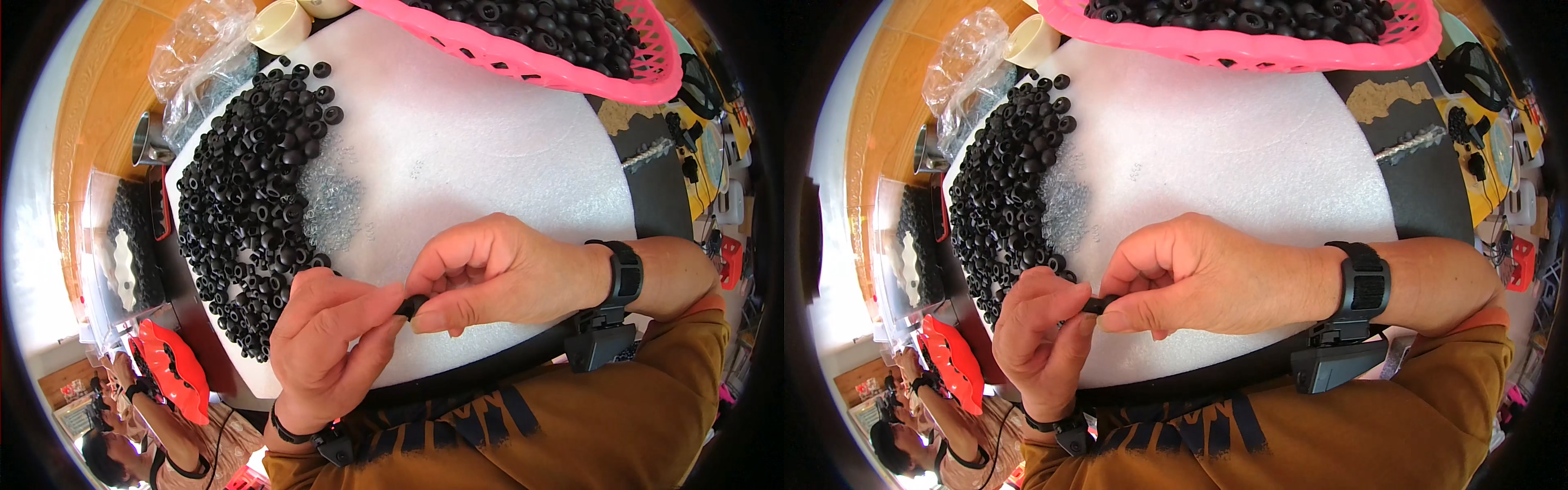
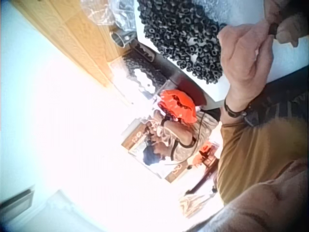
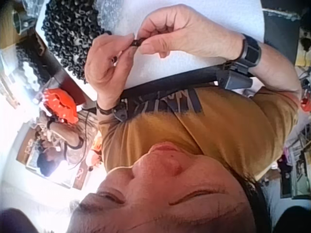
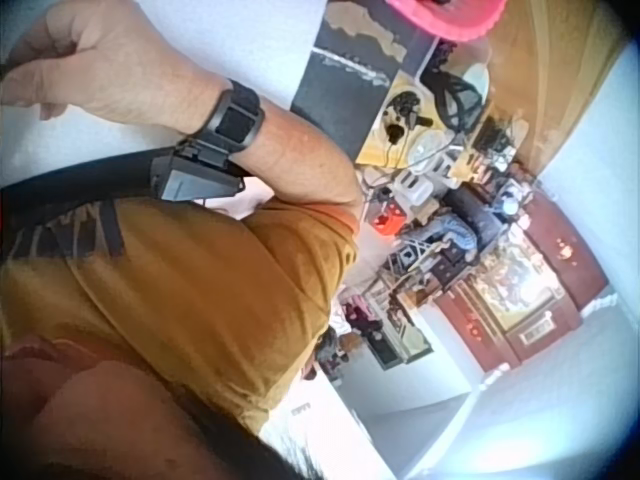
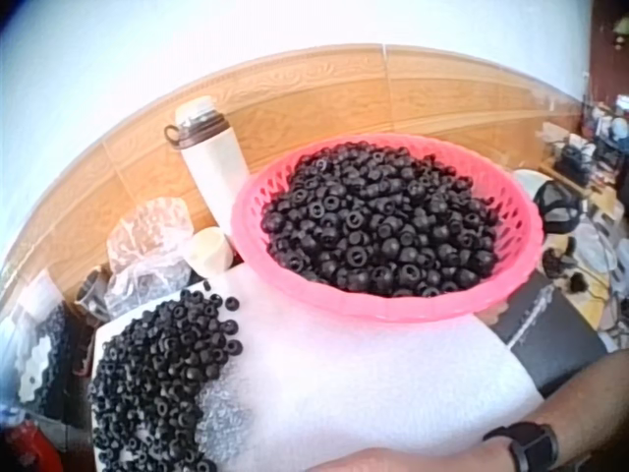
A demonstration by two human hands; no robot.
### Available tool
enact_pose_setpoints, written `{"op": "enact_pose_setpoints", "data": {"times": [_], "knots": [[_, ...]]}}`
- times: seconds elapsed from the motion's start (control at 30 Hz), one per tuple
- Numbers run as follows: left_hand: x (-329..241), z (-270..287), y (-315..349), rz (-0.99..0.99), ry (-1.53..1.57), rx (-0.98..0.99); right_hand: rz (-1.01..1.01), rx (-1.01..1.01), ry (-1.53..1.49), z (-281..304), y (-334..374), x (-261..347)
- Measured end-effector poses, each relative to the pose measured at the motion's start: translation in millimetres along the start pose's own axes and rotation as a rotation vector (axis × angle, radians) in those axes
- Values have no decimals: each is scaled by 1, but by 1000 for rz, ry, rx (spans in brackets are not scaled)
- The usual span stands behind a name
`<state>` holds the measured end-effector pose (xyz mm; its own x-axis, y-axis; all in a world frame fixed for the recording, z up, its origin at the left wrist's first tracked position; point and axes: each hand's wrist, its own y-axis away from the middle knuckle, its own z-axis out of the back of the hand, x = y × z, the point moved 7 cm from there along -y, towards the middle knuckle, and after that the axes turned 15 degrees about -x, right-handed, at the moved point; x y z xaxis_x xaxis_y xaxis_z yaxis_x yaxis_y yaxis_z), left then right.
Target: Insert small clear plastic pins into black rubber grommets and sort the pieces.
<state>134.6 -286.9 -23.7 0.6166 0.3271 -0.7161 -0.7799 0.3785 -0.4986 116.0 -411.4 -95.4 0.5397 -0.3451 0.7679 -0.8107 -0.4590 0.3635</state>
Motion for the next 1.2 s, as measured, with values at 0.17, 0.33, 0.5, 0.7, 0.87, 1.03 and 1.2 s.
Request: {"op": "enact_pose_setpoints", "data": {"times": [0.17,0.33,0.5,0.7,0.87,1.03,1.2], "knots": [[1,-1,4,28,13,-28,-64,-9,-60,1,0,0],[-1,-2,4,-28,18,-21,-130,7,-166,-1,1,-3],[-4,-3,2,-143,-27,-23,-177,10,-160,-2,2,-4],[-9,-4,1,-190,-84,-37,-148,-12,-106,0,2,-3],[-6,-4,3,-158,-37,-39,-121,-29,-26,0,3,-2],[-10,-6,8,-243,-78,-22,-115,-41,-85,0,2,-6],[-9,-10,11,-170,-65,-18,-110,-53,-89,2,4,0]]}}
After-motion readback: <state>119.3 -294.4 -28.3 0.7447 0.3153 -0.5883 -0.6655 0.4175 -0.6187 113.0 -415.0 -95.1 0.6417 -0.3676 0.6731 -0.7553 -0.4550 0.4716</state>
